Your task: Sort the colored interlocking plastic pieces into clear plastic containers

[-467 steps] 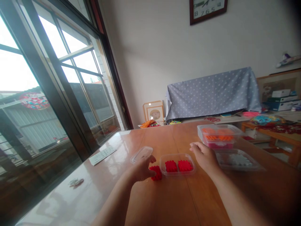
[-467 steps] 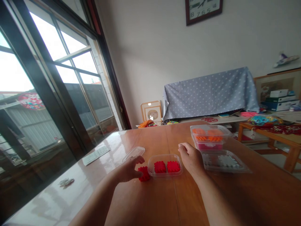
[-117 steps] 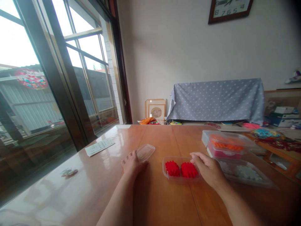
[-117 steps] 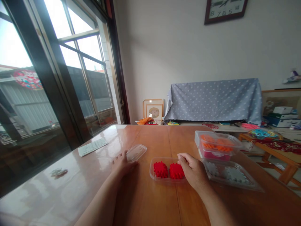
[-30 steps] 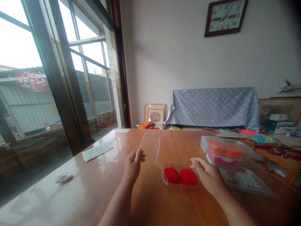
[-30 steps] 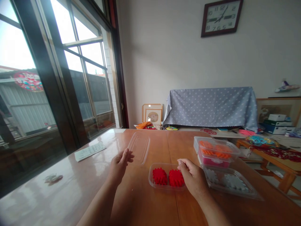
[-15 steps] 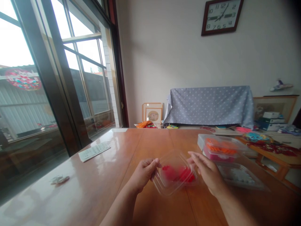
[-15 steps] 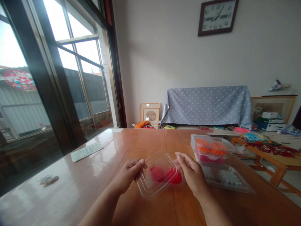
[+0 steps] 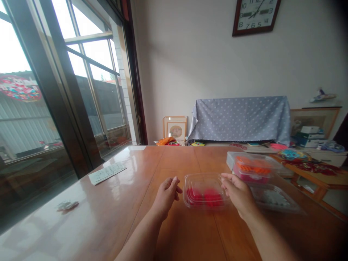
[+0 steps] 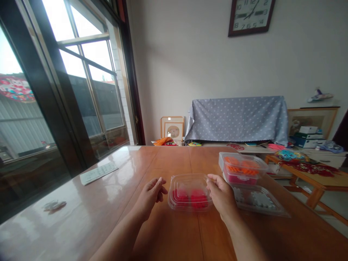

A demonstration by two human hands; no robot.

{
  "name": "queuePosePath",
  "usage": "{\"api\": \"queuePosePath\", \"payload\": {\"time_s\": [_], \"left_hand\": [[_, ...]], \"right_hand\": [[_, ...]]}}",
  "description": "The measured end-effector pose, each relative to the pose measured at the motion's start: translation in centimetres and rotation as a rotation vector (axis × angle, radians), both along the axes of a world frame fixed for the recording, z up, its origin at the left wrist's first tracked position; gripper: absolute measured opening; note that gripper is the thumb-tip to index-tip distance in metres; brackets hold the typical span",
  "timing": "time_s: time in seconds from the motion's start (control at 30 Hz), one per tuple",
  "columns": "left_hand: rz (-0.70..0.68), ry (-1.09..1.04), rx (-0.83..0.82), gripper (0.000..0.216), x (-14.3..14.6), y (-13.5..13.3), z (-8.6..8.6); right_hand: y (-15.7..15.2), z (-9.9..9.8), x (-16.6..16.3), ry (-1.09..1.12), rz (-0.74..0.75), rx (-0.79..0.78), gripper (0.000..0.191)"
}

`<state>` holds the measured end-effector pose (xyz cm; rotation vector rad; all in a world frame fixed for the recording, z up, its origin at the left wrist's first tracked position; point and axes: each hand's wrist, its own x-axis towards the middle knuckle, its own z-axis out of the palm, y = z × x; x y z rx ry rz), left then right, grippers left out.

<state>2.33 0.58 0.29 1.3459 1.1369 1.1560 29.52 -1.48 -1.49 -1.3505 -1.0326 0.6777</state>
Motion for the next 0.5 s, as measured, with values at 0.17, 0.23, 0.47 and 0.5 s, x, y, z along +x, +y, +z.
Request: {"api": "queuePosePath", "payload": {"time_s": [0.17, 0.23, 0.47, 0.5], "left_hand": [[0.037, 0.168, 0.033, 0.052, 0.2, 0.4, -1.2], [0.019, 0.196, 0.029, 0.052, 0.4, 0.5, -1.5], [-0.035, 0.189, 0.018, 0.049, 0.5, 1.1, -3.0], [-0.041, 0.177, 0.016, 0.050, 0.5, 1.2, -3.2]], "right_hand": [[0.4, -0.9, -0.1, -0.099, -0.008, -0.050, 0.046], [0.6, -1.2, -0.2, -0.186, -0.040, -0.049, 0.043], [1.3, -2.5, 0.7, -0.370, -0.053, -0.046, 0.033], [1.4, -2.5, 0.9, -0.393, -0.057, -0.045, 0.032]]}}
